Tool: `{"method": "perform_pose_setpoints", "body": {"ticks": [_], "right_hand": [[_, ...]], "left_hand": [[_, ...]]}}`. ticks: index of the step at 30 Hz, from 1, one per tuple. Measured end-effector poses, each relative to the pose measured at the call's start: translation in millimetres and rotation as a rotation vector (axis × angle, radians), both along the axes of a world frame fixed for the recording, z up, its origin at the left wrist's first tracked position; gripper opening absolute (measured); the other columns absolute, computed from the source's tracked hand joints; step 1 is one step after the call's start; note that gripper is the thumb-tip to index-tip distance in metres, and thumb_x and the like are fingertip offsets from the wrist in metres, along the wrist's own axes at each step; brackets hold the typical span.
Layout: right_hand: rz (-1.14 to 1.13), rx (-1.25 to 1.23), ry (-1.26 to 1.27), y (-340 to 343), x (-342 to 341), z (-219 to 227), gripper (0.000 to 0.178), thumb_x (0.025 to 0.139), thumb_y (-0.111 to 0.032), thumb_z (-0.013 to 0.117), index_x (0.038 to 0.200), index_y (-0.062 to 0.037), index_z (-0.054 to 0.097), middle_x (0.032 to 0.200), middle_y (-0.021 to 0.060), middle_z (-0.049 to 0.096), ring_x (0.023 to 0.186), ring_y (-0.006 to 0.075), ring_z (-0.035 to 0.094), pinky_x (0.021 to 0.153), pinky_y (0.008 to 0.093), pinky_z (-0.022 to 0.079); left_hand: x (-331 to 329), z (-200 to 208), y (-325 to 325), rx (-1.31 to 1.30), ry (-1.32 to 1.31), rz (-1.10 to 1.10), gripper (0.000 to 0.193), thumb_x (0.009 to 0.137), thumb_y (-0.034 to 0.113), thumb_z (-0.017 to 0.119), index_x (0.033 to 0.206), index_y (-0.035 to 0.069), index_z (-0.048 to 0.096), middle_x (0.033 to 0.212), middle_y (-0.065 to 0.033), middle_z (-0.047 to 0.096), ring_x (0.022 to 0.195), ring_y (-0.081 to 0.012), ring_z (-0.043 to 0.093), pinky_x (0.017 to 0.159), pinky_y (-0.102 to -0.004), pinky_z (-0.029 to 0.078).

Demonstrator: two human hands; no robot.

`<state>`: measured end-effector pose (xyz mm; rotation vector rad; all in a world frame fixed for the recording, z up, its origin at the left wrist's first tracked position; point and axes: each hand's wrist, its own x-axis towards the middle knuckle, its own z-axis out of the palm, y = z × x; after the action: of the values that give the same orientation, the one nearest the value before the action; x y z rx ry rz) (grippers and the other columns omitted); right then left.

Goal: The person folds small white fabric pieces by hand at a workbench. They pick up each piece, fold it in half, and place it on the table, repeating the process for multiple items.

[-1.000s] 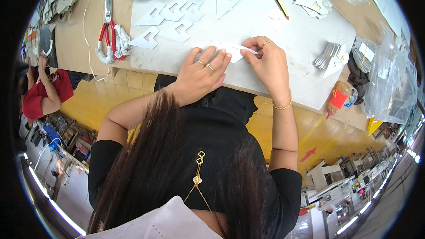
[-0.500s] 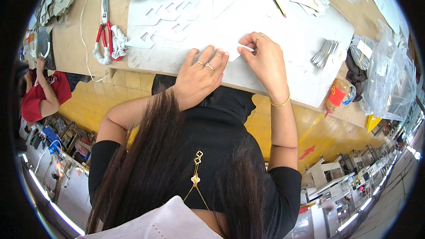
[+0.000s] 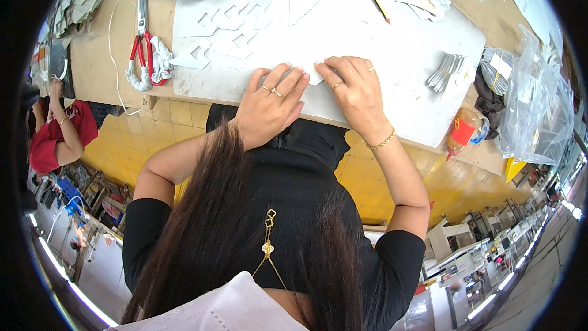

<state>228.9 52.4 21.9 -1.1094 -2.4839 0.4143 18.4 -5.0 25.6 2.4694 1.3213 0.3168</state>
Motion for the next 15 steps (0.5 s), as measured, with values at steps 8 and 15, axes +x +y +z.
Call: {"method": "perform_pose_setpoints", "body": {"ticks": [8,15], "right_hand": [[0.027,-0.002,-0.070,-6,-7,6,0.040,0.072,-0.001,0.065,0.112,-0.0012,0.069,0.106,0.0078,0.065,0.098,0.0237,0.063,0.086,0.0354,0.050],[0.044,-0.007,-0.049,-7,-10,4,0.043,0.074,-0.002,0.064,0.117,0.0001,0.067,0.110,0.0090,0.063,0.101,0.0251,0.062,0.089,0.0362,0.051]], "left_hand": [[3,-4,-2,0.034,0.019,-0.024,0.053,0.084,0.019,0.069,0.130,-0.003,0.056,0.134,-0.0157,0.051,0.132,-0.0303,0.045,0.110,-0.0439,0.037],[8,1,-3,0.099,0.141,-0.049,0.049,0.083,0.017,0.068,0.125,-0.005,0.060,0.130,-0.0176,0.053,0.128,-0.0315,0.048,0.107,-0.0427,0.040]]}}
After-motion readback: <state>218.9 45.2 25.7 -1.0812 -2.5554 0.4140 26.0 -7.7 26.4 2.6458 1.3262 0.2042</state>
